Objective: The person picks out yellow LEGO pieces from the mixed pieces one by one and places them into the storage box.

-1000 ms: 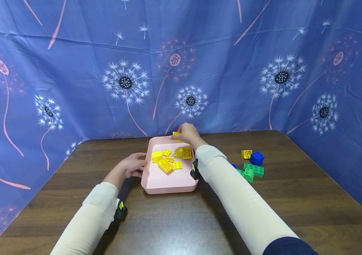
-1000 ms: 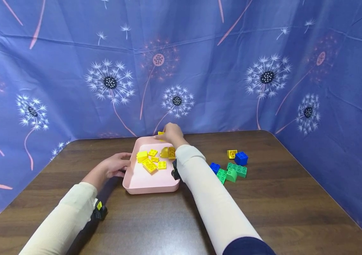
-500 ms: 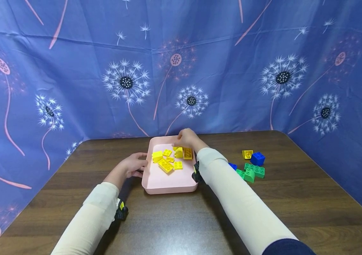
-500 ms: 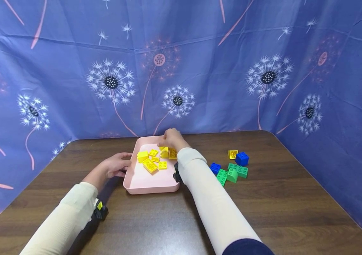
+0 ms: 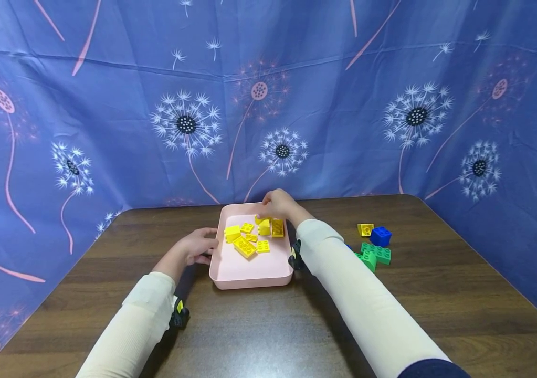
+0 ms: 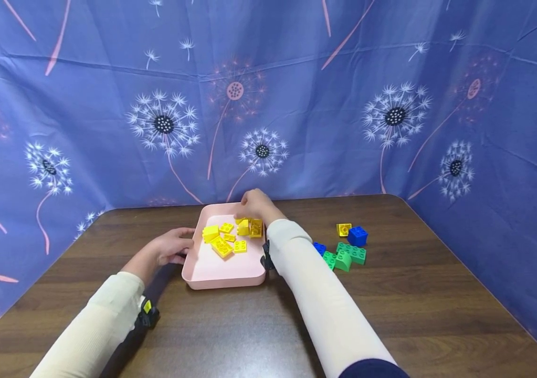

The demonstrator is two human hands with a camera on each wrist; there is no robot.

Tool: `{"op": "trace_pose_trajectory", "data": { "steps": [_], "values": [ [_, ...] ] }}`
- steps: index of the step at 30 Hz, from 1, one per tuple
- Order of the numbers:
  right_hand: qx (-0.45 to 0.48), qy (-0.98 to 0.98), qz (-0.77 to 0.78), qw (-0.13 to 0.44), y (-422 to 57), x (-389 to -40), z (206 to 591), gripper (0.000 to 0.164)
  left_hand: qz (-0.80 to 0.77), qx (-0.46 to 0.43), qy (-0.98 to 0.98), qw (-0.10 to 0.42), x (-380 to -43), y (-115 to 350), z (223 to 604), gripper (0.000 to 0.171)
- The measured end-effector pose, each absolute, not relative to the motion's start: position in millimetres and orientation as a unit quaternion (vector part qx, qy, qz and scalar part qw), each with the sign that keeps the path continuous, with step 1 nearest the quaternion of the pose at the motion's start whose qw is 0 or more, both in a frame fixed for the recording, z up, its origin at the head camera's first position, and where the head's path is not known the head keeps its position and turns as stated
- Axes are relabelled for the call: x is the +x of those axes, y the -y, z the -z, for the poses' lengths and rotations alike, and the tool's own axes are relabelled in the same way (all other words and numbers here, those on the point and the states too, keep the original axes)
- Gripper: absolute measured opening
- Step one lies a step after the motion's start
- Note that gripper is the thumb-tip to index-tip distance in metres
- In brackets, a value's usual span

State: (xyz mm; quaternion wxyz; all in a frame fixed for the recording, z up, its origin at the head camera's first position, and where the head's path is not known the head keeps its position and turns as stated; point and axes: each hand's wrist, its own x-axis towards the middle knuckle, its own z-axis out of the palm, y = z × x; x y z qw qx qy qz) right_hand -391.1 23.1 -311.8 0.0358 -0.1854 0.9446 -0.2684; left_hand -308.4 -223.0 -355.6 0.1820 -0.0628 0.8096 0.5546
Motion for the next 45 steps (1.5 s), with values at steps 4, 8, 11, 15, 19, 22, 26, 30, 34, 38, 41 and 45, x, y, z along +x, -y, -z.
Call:
{"op": "trace_pose_trajectory", "data": {
  "steps": [4,8,11,15,19,22,26,30,34,38,41,45],
  "values": [
    [-0.231,-0.941,0.247,0.034,-26.8,-387.3,306.0,0.052,-0.556,-0.062,-0.809,0.181,-309.1,223.4,355.8,0.062],
    [-0.253,-0.937,0.238,0.034,-33.3,-381.8,300.9,0.053,-0.556,-0.06,-0.809,0.182,-309.8,223.8,354.8,0.062],
    [-0.264,-0.937,0.228,0.029,-39.6,-376.2,297.5,0.056,-0.555,-0.059,-0.809,0.185,-309.9,223.8,354.8,0.063],
    [-0.277,-0.935,0.22,0.013,-50.4,-368.6,294.9,0.059,-0.553,-0.058,-0.81,0.187,-308.9,223.6,355.1,0.062],
    [-0.287,-0.934,0.214,-0.003,-64.5,-361.0,294.0,0.06,-0.552,-0.059,-0.811,0.186,-307.9,224.0,355.5,0.062],
    [-0.294,-0.933,0.207,-0.011,-77.2,-356.3,293.7,0.061,-0.554,-0.059,-0.809,0.186,-307.9,223.9,355.9,0.062],
    [-0.301,-0.932,0.203,-0.015,-94.0,-349.3,292.7,0.064,-0.555,-0.057,-0.808,0.187,-308.4,223.5,356.6,0.063],
    [-0.299,-0.93,0.215,-0.018,-109.2,-340.3,292.1,0.066,-0.556,-0.057,-0.808,0.186,-308.9,223.3,356.1,0.062],
    [-0.284,-0.932,0.224,-0.02,-123.1,-336.6,293.0,0.068,-0.556,-0.057,-0.808,0.186,-309.0,223.6,355.3,0.062],
    [-0.277,-0.933,0.227,-0.026,-135.8,-336.6,293.5,0.069,-0.557,-0.061,-0.808,0.185,-308.5,224.1,354.5,0.061],
    [-0.277,-0.933,0.227,-0.03,-145.8,-337.3,293.6,0.067,-0.556,-0.062,-0.808,0.187,-308.3,224.0,354.2,0.062],
    [-0.277,-0.935,0.221,-0.033,-160.0,-338.8,296.6,0.063,-0.553,-0.059,-0.809,0.188,-308.3,222.7,354.3,0.062]
  ]
}}
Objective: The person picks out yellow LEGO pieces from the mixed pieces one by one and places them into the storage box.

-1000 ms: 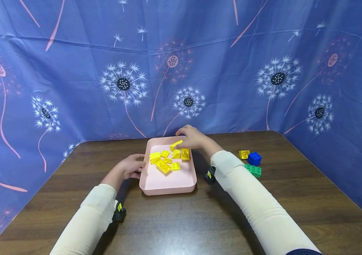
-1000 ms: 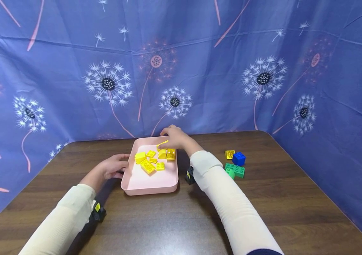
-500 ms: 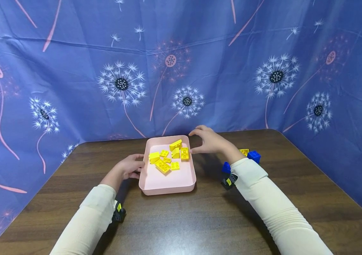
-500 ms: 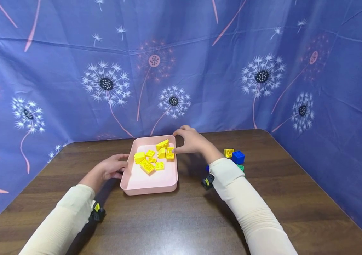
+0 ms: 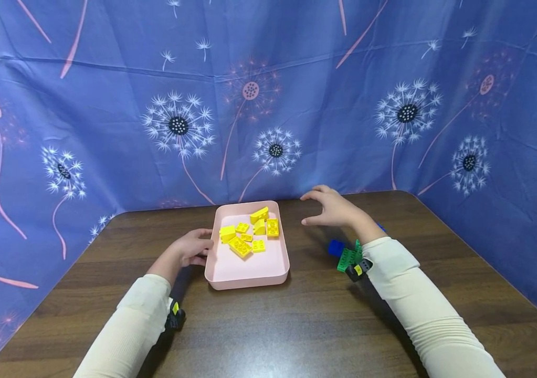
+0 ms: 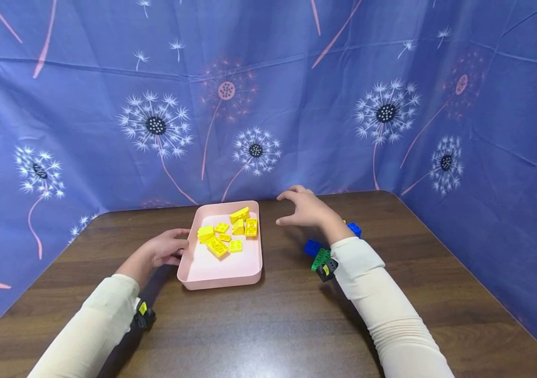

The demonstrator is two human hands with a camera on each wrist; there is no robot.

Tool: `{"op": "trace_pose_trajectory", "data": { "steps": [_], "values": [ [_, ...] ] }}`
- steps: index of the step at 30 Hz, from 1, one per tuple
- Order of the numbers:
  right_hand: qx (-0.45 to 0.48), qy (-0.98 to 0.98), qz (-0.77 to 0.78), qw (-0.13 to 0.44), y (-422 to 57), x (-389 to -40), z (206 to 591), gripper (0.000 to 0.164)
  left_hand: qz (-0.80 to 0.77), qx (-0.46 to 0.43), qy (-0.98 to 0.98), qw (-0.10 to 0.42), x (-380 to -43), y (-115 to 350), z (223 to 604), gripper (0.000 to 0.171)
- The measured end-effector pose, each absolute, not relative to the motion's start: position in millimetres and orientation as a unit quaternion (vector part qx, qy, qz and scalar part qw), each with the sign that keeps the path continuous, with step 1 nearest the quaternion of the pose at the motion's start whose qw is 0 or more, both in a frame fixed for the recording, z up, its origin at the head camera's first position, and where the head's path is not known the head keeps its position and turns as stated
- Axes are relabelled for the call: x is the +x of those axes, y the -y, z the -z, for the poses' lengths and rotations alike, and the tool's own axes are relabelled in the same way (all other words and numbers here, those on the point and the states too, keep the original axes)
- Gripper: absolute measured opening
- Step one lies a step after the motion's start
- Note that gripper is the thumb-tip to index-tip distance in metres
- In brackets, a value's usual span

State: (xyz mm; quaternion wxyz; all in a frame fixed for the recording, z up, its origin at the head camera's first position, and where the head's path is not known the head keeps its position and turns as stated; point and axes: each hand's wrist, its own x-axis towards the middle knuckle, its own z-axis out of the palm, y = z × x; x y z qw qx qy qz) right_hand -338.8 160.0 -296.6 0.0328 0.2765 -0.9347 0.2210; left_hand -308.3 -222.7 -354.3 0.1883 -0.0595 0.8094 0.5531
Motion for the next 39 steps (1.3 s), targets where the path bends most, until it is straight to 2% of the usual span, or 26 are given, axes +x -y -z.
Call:
{"op": "trace_pose_trajectory", "data": {
  "steps": [18,27,39],
  "values": [
    [0.266,0.944,-0.193,0.01,-214.7,-341.5,308.6,0.057,-0.553,-0.056,-0.81,0.186,-307.0,222.7,354.8,0.061],
    [0.253,0.952,-0.173,-0.02,-235.9,-344.5,315.8,0.053,-0.555,-0.055,-0.809,0.188,-306.5,222.2,354.0,0.061],
    [0.238,0.963,-0.099,-0.075,-246.8,-359.3,330.5,0.024,-0.552,-0.067,-0.81,0.187,-307.5,221.7,353.6,0.062]
  ]
}}
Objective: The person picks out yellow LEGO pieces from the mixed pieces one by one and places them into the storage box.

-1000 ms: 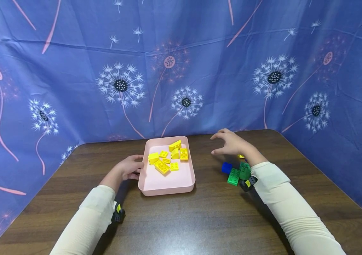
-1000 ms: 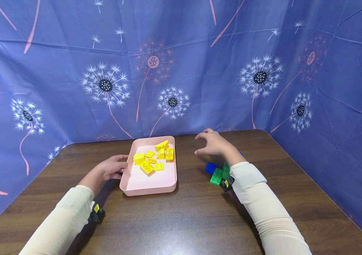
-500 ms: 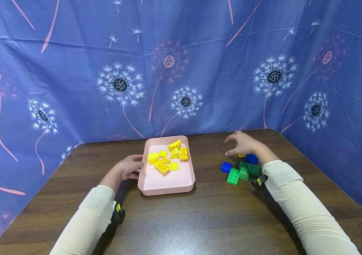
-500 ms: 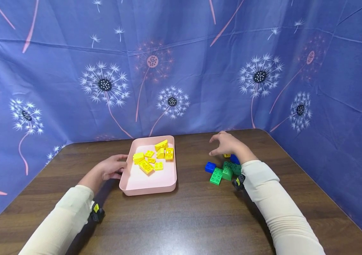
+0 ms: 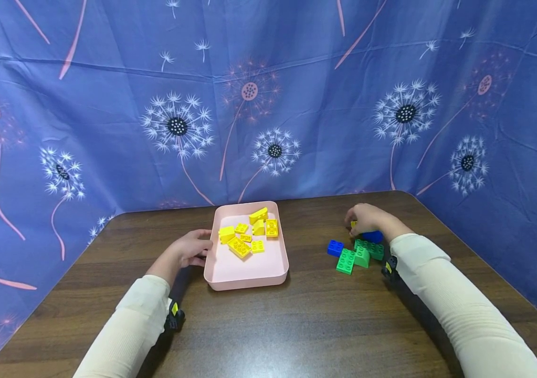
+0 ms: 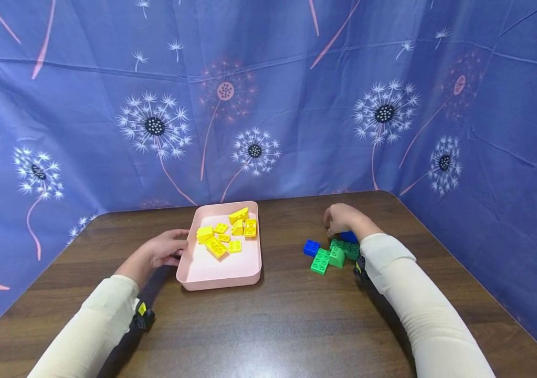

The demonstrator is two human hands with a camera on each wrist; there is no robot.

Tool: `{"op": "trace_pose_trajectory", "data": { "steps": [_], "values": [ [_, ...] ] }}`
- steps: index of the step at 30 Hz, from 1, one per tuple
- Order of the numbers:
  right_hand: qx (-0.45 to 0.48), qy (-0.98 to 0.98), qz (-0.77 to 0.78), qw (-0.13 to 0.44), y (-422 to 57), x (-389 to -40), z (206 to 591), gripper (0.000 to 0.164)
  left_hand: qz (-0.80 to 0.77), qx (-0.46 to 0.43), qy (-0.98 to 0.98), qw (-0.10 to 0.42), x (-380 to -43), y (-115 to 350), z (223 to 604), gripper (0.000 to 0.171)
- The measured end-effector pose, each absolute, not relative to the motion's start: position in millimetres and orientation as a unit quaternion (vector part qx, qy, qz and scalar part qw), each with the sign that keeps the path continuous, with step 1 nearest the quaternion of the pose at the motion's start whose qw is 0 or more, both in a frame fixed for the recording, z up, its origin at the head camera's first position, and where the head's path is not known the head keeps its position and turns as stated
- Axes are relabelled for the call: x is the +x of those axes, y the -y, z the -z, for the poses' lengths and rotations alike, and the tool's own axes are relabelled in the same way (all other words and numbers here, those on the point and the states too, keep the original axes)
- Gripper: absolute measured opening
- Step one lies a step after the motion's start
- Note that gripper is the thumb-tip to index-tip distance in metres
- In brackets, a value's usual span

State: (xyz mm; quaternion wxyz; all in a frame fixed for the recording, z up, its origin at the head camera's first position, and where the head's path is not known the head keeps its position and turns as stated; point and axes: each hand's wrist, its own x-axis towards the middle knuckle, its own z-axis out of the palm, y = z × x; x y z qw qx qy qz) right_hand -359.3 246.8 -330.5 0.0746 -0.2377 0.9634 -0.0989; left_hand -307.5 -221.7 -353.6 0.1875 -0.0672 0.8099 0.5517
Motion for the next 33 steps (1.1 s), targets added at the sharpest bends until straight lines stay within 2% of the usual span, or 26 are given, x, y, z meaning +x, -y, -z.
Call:
{"op": "trace_pose_trajectory", "data": {
  "steps": [6,16,33],
  "values": [
    [-0.215,-0.97,0.086,0.081,-246.9,-365.9,337.1,0.02,-0.55,-0.067,-0.811,0.188,-306.2,221.2,352.8,0.063],
    [-0.222,-0.971,0.073,0.054,-246.5,-366.2,337.2,0.018,-0.557,-0.058,-0.807,0.189,-305.0,220.9,352.3,0.065],
    [-0.264,-0.96,0.094,0.017,-242.4,-352.9,307.6,0.018,-0.552,-0.065,-0.809,0.19,-307.8,222.0,354.9,0.063]
  ]
}}
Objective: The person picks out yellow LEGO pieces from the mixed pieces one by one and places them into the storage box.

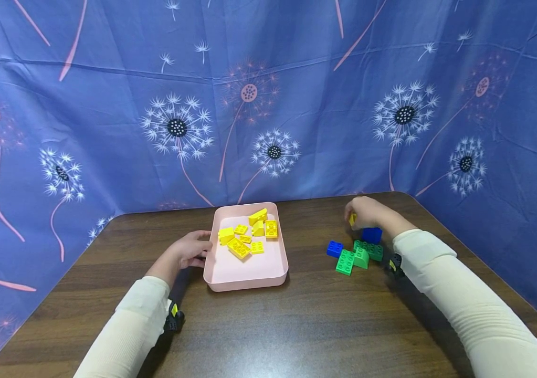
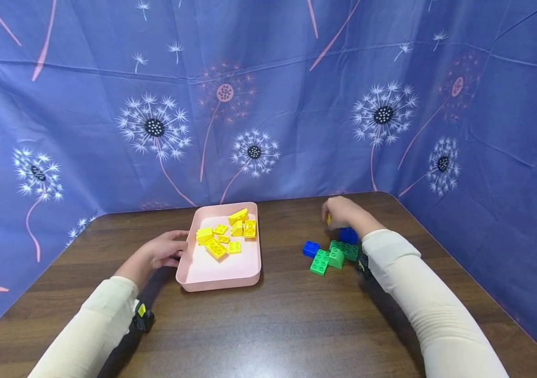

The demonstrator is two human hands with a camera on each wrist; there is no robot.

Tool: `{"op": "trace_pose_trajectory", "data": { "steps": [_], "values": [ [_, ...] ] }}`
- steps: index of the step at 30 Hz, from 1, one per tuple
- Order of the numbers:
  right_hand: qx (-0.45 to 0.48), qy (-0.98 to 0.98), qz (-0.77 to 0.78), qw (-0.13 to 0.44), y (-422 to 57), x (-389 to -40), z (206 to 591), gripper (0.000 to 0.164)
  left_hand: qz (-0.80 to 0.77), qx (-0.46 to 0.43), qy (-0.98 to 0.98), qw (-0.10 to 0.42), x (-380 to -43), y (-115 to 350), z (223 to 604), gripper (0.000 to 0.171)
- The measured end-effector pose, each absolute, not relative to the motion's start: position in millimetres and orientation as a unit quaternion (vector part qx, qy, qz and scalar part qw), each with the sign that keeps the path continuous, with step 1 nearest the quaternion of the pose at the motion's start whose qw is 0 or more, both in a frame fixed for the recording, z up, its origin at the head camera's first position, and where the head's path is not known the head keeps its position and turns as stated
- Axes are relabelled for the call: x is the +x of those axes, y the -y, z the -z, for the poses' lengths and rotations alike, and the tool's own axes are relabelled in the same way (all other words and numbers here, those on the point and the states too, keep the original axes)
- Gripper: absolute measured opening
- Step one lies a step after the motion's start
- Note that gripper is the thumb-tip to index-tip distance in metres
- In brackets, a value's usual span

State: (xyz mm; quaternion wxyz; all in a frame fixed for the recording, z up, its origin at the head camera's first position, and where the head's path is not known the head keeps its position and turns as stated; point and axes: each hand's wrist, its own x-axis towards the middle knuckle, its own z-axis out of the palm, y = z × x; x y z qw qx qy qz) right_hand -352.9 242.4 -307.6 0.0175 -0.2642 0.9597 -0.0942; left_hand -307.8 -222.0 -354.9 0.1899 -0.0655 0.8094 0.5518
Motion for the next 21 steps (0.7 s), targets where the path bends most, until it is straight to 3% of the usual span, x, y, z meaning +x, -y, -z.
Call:
{"op": "trace_pose_trajectory", "data": {
  "steps": [21],
  "values": [
    [-0.366,-0.928,0.062,-0.03,-197.7,-315.5,259.5,0.023,-0.547,-0.068,-0.812,0.191,-308.8,221.7,354.8,0.061]
  ]
}}
